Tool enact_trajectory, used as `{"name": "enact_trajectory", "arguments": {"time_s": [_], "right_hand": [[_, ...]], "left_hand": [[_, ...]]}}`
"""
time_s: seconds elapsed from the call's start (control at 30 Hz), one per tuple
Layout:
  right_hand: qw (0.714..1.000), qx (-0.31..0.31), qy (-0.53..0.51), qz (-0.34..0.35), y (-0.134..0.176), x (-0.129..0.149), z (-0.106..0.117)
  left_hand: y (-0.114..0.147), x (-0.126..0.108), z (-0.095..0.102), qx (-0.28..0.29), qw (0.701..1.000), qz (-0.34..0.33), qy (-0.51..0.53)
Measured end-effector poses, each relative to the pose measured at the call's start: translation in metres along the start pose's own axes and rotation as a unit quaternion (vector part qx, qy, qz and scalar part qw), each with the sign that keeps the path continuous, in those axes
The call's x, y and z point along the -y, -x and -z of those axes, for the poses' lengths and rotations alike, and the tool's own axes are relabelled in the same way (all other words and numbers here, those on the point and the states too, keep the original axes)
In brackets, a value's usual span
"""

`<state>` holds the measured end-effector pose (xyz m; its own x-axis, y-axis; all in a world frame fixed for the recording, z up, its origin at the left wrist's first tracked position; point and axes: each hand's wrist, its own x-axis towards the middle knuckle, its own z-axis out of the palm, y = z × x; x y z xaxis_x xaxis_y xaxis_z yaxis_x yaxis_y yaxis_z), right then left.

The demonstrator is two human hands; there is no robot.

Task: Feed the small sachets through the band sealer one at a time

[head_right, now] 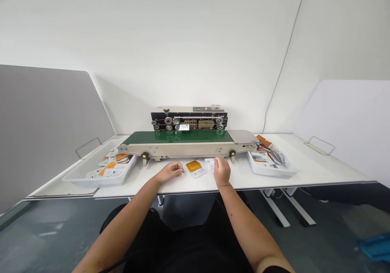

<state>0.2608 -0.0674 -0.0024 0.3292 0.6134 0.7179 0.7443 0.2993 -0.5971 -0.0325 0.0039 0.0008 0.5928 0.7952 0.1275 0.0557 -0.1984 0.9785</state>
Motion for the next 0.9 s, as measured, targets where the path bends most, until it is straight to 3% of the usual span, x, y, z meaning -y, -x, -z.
{"name": "enact_trajectory", "arguments": {"time_s": [0.1,0.27,0.33,0.47,0.67,0.9], "right_hand": [[0.995,0.019,-0.085,-0.037,0.008,0.024,-0.010],[0.949,0.238,-0.173,-0.114,0.039,0.064,-0.061],[0.937,0.276,-0.175,-0.124,0.047,0.074,-0.079],[0.929,0.291,-0.196,-0.116,0.048,0.079,-0.088],[0.862,0.326,-0.344,-0.182,0.043,0.067,-0.074],[0.809,0.276,-0.450,-0.257,0.043,0.055,-0.079]], "left_hand": [[0.002,-0.003,0.002,0.013,1.000,-0.005,0.006],[0.008,-0.006,0.004,0.090,0.995,-0.025,0.032],[0.009,-0.006,0.004,0.123,0.992,-0.012,0.036],[0.009,-0.006,0.002,0.149,0.988,0.014,0.038],[0.006,-0.005,0.002,0.049,0.998,0.006,0.040],[0.005,-0.005,0.003,0.032,0.997,-0.001,0.068]]}}
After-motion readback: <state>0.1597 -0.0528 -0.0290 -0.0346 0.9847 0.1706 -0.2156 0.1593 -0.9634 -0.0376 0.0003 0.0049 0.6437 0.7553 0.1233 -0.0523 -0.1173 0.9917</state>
